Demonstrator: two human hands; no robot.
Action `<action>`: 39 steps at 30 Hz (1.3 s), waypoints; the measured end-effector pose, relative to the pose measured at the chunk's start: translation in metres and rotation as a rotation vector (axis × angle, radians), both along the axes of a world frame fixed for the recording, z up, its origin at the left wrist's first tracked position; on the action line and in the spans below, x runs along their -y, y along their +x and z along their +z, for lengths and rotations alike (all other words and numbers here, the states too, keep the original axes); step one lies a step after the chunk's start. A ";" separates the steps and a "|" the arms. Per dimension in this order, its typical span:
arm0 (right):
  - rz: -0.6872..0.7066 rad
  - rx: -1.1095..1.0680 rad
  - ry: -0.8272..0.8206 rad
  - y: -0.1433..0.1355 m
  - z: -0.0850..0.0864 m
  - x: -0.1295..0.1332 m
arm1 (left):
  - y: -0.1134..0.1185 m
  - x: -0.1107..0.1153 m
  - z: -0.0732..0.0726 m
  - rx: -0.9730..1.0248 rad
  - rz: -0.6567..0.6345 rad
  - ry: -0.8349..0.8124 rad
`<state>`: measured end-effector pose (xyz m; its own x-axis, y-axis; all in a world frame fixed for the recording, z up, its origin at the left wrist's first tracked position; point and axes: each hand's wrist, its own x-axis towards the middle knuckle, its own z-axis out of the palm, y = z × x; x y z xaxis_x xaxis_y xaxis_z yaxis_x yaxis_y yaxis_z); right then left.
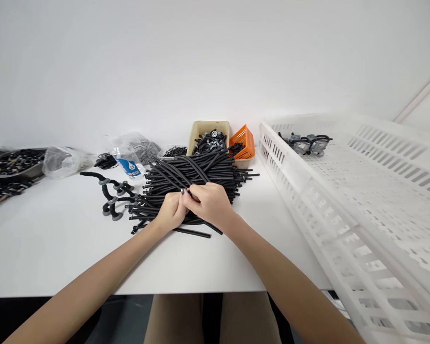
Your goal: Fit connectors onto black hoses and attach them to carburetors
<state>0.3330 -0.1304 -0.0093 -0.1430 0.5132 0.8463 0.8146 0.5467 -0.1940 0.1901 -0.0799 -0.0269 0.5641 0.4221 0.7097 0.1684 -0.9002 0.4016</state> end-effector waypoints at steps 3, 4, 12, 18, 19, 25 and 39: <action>0.007 -0.005 -0.009 0.000 0.001 0.000 | 0.000 0.000 0.000 0.000 -0.008 0.000; 0.006 -0.004 -0.014 0.000 0.001 0.000 | 0.000 0.000 0.000 -0.002 -0.009 -0.004; -0.009 0.016 -0.008 0.000 -0.001 0.000 | 0.000 0.000 0.001 -0.010 0.004 -0.014; 0.002 0.001 -0.001 0.000 0.000 0.000 | 0.000 0.001 0.001 -0.003 0.000 -0.004; 0.008 -0.004 0.003 0.000 0.000 0.000 | 0.000 0.001 0.001 -0.001 -0.004 -0.002; 0.033 -0.028 0.017 0.000 0.001 0.000 | 0.000 0.000 0.001 0.002 -0.017 0.006; 0.014 -0.022 0.007 0.000 0.000 -0.001 | 0.000 0.000 0.000 -0.004 -0.006 0.000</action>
